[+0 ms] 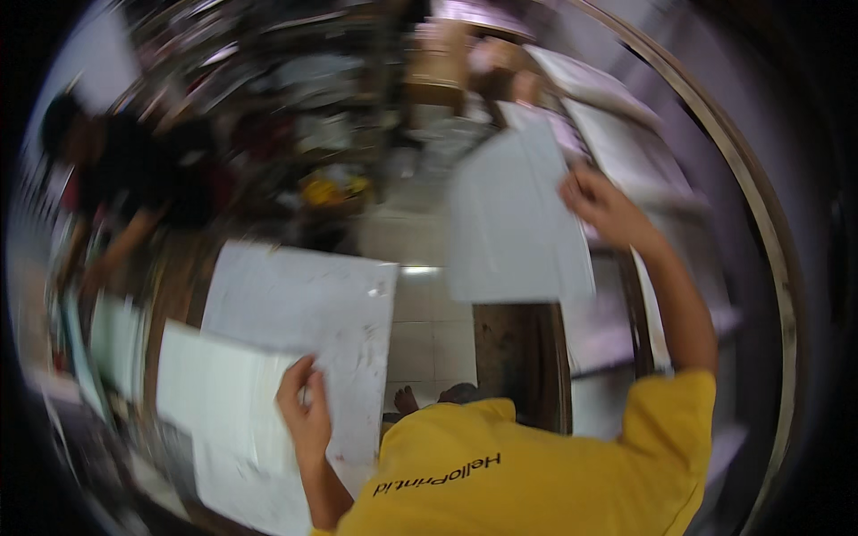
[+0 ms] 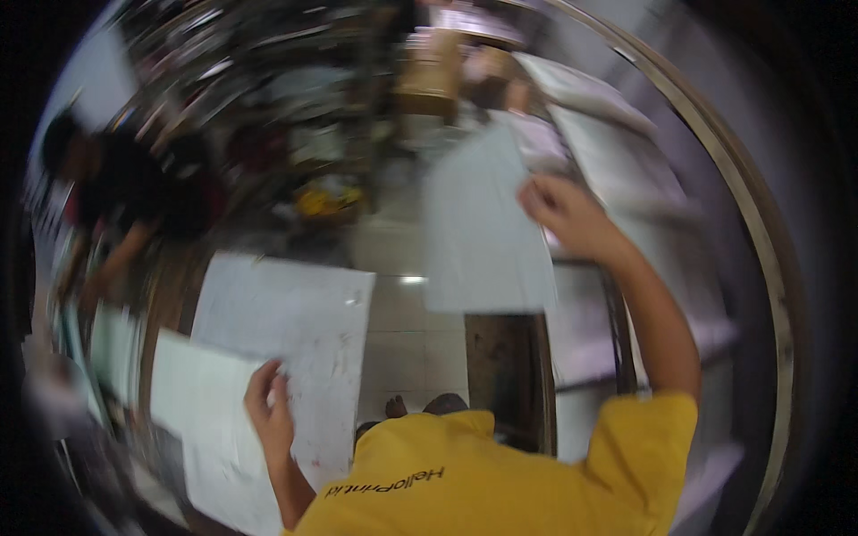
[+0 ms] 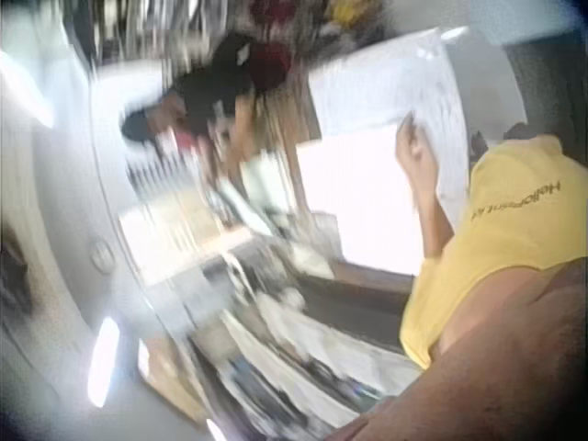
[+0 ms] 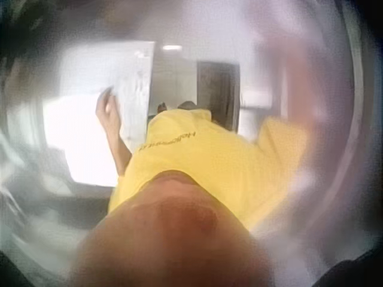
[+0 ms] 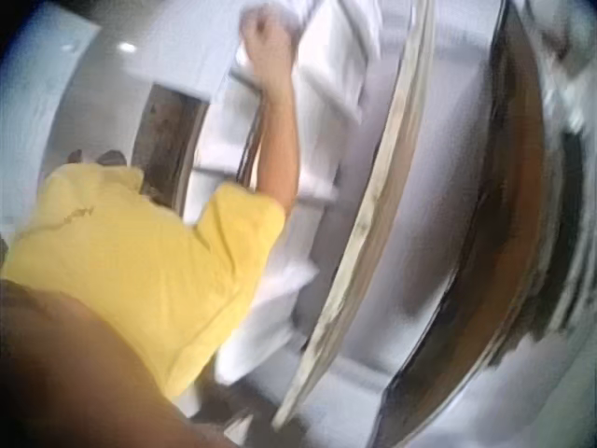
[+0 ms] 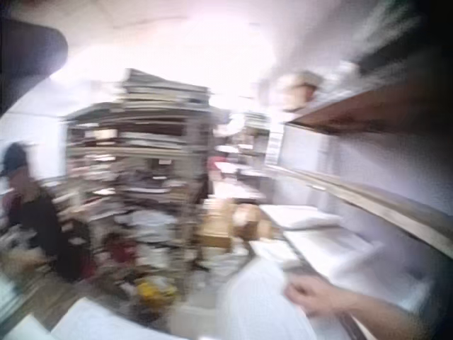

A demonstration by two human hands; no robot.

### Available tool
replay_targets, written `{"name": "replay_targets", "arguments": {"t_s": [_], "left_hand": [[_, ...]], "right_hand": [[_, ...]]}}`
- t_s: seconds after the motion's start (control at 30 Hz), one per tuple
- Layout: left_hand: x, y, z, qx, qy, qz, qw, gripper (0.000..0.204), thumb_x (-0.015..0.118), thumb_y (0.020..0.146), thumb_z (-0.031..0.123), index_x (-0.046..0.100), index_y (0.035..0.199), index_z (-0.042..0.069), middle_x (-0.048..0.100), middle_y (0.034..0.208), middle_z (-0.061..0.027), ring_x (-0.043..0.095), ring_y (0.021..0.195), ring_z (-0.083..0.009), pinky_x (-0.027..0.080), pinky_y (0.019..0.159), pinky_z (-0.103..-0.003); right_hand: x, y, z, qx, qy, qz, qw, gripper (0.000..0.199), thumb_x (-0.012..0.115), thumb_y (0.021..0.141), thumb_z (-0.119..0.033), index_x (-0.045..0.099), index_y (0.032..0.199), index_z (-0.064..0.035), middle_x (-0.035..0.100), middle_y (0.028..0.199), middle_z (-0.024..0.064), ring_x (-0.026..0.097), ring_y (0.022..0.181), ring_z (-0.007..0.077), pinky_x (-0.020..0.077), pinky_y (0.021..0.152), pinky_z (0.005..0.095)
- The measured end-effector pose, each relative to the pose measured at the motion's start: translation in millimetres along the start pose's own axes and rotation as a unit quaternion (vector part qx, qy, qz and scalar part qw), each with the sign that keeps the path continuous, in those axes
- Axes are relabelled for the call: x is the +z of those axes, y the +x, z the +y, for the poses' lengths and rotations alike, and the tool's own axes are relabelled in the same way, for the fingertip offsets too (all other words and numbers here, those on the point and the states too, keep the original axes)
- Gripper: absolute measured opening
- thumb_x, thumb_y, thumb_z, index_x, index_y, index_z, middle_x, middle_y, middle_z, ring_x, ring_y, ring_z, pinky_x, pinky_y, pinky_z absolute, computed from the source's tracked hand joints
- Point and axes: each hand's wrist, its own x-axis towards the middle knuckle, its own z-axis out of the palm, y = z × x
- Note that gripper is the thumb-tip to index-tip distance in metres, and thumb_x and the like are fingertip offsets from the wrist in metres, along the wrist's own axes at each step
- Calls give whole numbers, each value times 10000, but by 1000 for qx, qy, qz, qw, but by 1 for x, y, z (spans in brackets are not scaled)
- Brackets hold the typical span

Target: The person repeatedly picks up white sheets from a table and places them onto a nearby metal rack. The person handles the sheets one at a time, stacking them in a pile on the rack.

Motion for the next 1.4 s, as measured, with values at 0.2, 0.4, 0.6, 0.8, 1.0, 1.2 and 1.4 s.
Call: {"name": "replay_targets", "arguments": {"t_s": [0.2, 0.4, 0.6, 0.8, 1.0, 1.2, 1.4], "left_hand": [[7, 11, -20, -147, -59, -24, 987, 275, 552, 977, 168, 634, 1142, -36, 593, 855, -46, 492, 740, -94, 397, 637, -226], [39, 36, -21, -117, -92, -112, 983, 281, 564, 975, 179, 633, 1150, -29, 590, 853, -37, 494, 747, -88, 392, 634, -223], [69, 55, -15, -82, -90, -184, 975, 279, 564, 982, 192, 636, 1144, -23, 591, 853, -35, 506, 757, -93, 399, 643, -235], [87, 61, -10, -67, -98, -229, 966, 274, 584, 979, 194, 633, 1113, -39, 579, 827, -29, 485, 732, -91, 397, 666, -245], [88, 61, -10, -55, -85, -220, 970, 270, 588, 980, 195, 635, 1095, -45, 568, 794, -26, 473, 706, -91, 396, 667, -248], [71, 57, -17, -58, -73, -195, 976, 249, 578, 977, 169, 642, 1086, -45, 594, 815, -46, 509, 733, -111, 421, 684, -258], [41, 53, -16, -77, -35, -139, 987, 179, 596, 900, 33, 666, 1041, -52, 662, 872, -122, 573, 742, -171, 471, 711, -288]], "right_hand": [[-115, -81, 65, 165, 64, 278, 944, 208, 613, 896, -206, 632, 1071, -95, 580, 885, -41, 500, 759, 55, 404, 638, 221], [-144, -208, 108, 302, 92, 481, 818, 106, 625, 921, -186, 600, 1009, -132, 516, 767, -80, 460, 590, 21, 353, 499, 168], [-108, -292, 122, 427, 79, 492, 755, 123, 658, 905, -167, 579, 983, -112, 543, 733, -52, 503, 575, 33, 401, 469, 190], [-83, -317, 112, 456, 73, 451, 763, 184, 670, 871, -164, 581, 976, -41, 598, 762, 32, 569, 583, 116, 478, 494, 251], [-80, -333, 120, 486, 56, 440, 753, 228, 682, 860, -164, 576, 996, -15, 608, 774, 47, 602, 592, 130, 499, 485, 269], [-76, -349, 142, 482, 31, 449, 752, 252, 687, 849, -162, 580, 1001, 10, 627, 776, 80, 596, 555, 141, 515, 482, 286], [-103, -381, 181, 515, -139, 323, 782, 404, 637, 884, -234, 588, 1198, 15, 661, 1112, 159, 624, 977, 287, 510, 844, 411]]}}
